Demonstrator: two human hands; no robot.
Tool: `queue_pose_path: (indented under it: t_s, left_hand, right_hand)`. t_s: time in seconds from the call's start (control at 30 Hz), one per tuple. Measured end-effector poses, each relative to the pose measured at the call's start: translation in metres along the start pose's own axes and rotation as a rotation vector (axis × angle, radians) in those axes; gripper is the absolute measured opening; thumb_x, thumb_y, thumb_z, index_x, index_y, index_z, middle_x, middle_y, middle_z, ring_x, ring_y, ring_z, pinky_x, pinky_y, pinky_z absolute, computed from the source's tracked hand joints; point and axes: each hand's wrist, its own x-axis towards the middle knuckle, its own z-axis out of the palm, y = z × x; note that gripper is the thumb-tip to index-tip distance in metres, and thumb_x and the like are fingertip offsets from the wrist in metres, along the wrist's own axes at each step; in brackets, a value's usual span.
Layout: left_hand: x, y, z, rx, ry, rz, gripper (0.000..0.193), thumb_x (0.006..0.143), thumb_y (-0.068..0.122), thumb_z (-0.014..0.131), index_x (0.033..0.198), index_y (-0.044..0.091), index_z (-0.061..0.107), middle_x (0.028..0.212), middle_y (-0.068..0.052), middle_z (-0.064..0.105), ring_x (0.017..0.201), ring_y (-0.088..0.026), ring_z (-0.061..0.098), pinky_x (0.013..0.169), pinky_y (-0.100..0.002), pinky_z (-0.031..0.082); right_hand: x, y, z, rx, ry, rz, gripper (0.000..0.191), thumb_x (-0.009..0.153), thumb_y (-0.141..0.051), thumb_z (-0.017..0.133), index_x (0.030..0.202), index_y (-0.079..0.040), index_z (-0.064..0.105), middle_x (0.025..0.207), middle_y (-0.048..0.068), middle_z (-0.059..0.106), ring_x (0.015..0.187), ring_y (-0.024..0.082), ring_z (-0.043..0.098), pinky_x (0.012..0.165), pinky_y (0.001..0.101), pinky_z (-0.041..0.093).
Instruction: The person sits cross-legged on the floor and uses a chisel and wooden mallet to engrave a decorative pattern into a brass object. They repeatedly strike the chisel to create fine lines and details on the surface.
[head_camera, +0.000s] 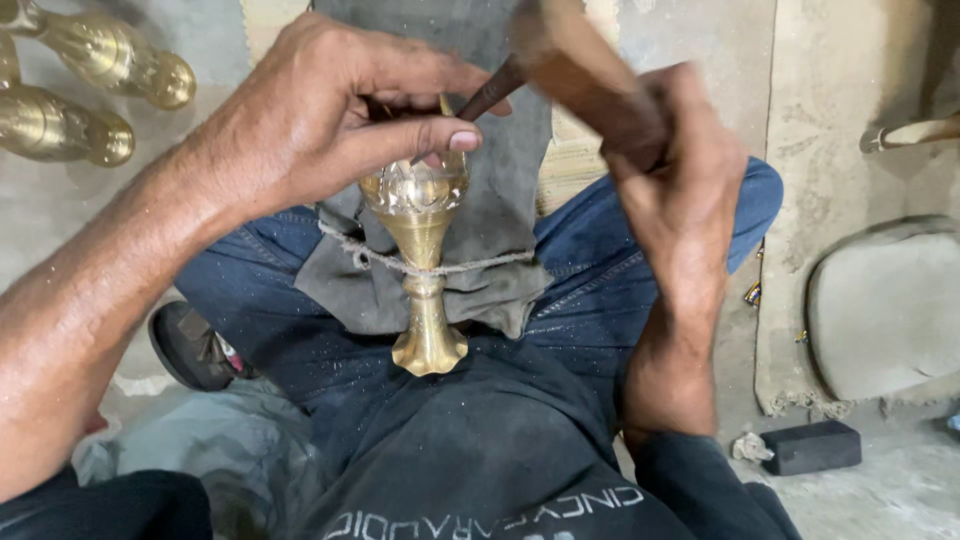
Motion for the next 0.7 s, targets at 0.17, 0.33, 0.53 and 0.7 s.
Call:
queue_pose_path:
  t_s: [0.17,0.33,0.53,0.7]
  left_hand:
    - [0.001,0.001,0.0,-0.04,0.015,-0.03,0.036,0.099,0.027,0.075,0.126,0.004,0.071,0.103,-0.011,0.076,0.087,-0.017,0.075,0.072,-0.032,0.061]
    - [0.0,0.003,-0.001,-0.037,-0.025,-0.087,0.037,0.1,0.028,0.076,0.13,0.007,0.072,0.1,-0.009,0.078,0.087,-0.017,0.077,0.072,-0.033,0.062]
    - [0.002,0.003,-0.001,-0.048,-0.02,-0.018,0.034,0.102,0.026,0.075,0.13,0.007,0.073,0.104,-0.009,0.078,0.095,-0.017,0.078,0.079,-0.033,0.064]
    - [0.002,-0.001,0.001,-0.048,-0.019,-0.039,0.034,0.102,0.025,0.074,0.131,0.008,0.072,0.105,-0.007,0.077,0.094,-0.017,0.077,0.08,-0.033,0.064]
  right_hand:
    - [0.005,-0.014,-0.007,0.183,-0.034,0.215,0.02,0.108,-0.009,0.078,0.109,0.001,0.06,0.079,0.008,0.069,0.063,0.012,0.064,0.056,0.0267,0.048]
    - [0.008,-0.027,-0.01,0.392,0.072,0.455,0.023,0.098,-0.01,0.075,0.105,0.0,0.057,0.078,0.007,0.068,0.06,0.015,0.062,0.053,0.0316,0.046]
    - [0.006,-0.015,-0.003,0.061,0.078,0.072,0.03,0.105,-0.002,0.081,0.119,0.004,0.056,0.089,0.014,0.063,0.08,0.022,0.062,0.071,0.036,0.052]
    - [0.001,-0.011,-0.006,-0.012,-0.02,0.009,0.025,0.102,-0.001,0.077,0.117,0.002,0.057,0.094,0.011,0.07,0.083,0.018,0.073,0.071,0.0308,0.056]
